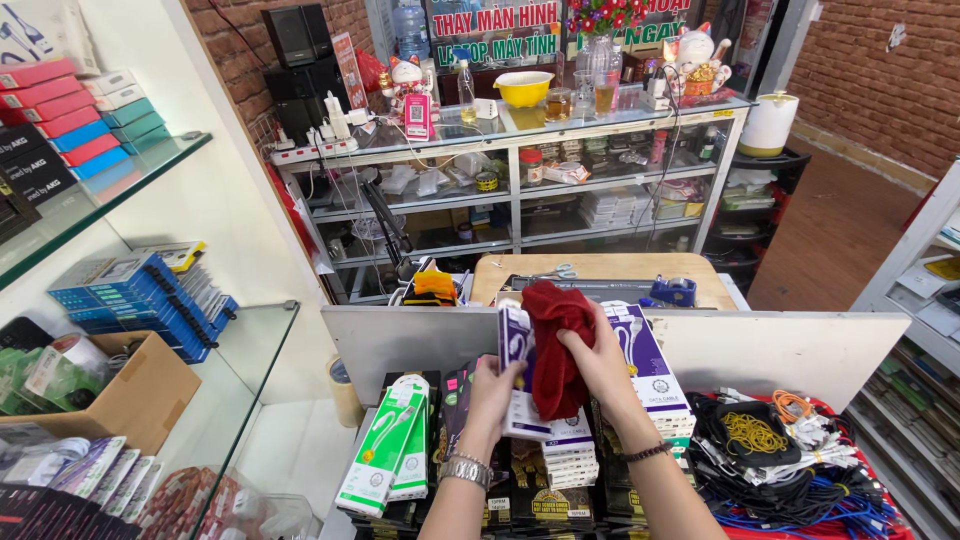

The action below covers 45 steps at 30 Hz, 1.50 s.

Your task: The person wipes packaged phone accessories with a red cloth on a glass display shelf. They pick up each boxed item one at a time, rub the cloth over its surfaces, and place it back on the shelf, working through the row of packages.

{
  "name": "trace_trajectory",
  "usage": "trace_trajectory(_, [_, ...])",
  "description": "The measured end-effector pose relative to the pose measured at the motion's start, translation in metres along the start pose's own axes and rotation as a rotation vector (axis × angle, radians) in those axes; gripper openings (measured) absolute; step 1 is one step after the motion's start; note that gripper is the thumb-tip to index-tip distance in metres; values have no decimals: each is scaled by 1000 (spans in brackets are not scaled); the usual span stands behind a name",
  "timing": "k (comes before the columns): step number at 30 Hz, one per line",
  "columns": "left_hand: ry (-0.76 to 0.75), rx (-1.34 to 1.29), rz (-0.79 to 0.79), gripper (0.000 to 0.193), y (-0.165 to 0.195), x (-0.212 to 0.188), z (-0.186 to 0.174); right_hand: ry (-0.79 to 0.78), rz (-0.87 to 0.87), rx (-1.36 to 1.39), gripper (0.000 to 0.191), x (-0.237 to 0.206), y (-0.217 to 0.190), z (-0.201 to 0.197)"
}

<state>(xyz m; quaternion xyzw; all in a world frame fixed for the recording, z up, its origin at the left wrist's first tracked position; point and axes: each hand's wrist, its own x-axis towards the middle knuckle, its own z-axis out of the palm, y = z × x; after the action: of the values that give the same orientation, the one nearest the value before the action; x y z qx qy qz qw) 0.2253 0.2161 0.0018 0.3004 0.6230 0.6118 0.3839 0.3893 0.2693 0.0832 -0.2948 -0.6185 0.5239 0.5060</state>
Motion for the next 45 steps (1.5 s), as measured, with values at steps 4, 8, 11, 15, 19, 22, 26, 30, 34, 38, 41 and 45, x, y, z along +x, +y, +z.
trace_trajectory(4, [-164, -903, -126, 59, 7, -8, -30, -232, -151, -406, 76, -47, -17, 56])
trace_trajectory(8, [-58, -853, -71, 66, 19, -34, -60, -214, -318, -749, 71, -68, -22, 111])
trace_trajectory(11, [-30, -640, 8, 60, 27, -63, -80, -150, -341, -557, 59, -47, -24, 131])
trace_trajectory(15, [6, -284, 138, 49, 31, -94, -111, -72, 30, -290, 56, -15, -24, 145])
trace_trajectory(19, [238, 289, 293, 50, 27, -106, -150, -326, 250, 264, 53, -20, -16, 187])
trace_trajectory(22, [302, 446, 502, 47, 22, -109, -175, -510, 258, 347, 54, -33, -7, 222])
trace_trajectory(26, [414, 542, 594, 52, 17, -120, -203, -545, 395, 353, 49, -32, 4, 255])
trace_trajectory(30, [436, 506, 574, 49, 15, -136, -231, -492, 475, 411, 44, -34, 21, 292])
trace_trajectory(34, [452, 464, 634, 38, 6, -142, -258, -438, 437, 552, 48, -37, 32, 319])
trace_trajectory(38, [481, 204, 462, 37, -9, -132, -280, -459, 646, 615, 49, -46, 34, 327])
trace_trajectory(41, [549, 243, 512, 43, -15, -125, -297, -580, 461, 407, 53, -73, 39, 348])
trace_trajectory(45, [706, 58, 531, 30, -8, -128, -327, -543, 422, 431, 57, -120, 57, 375])
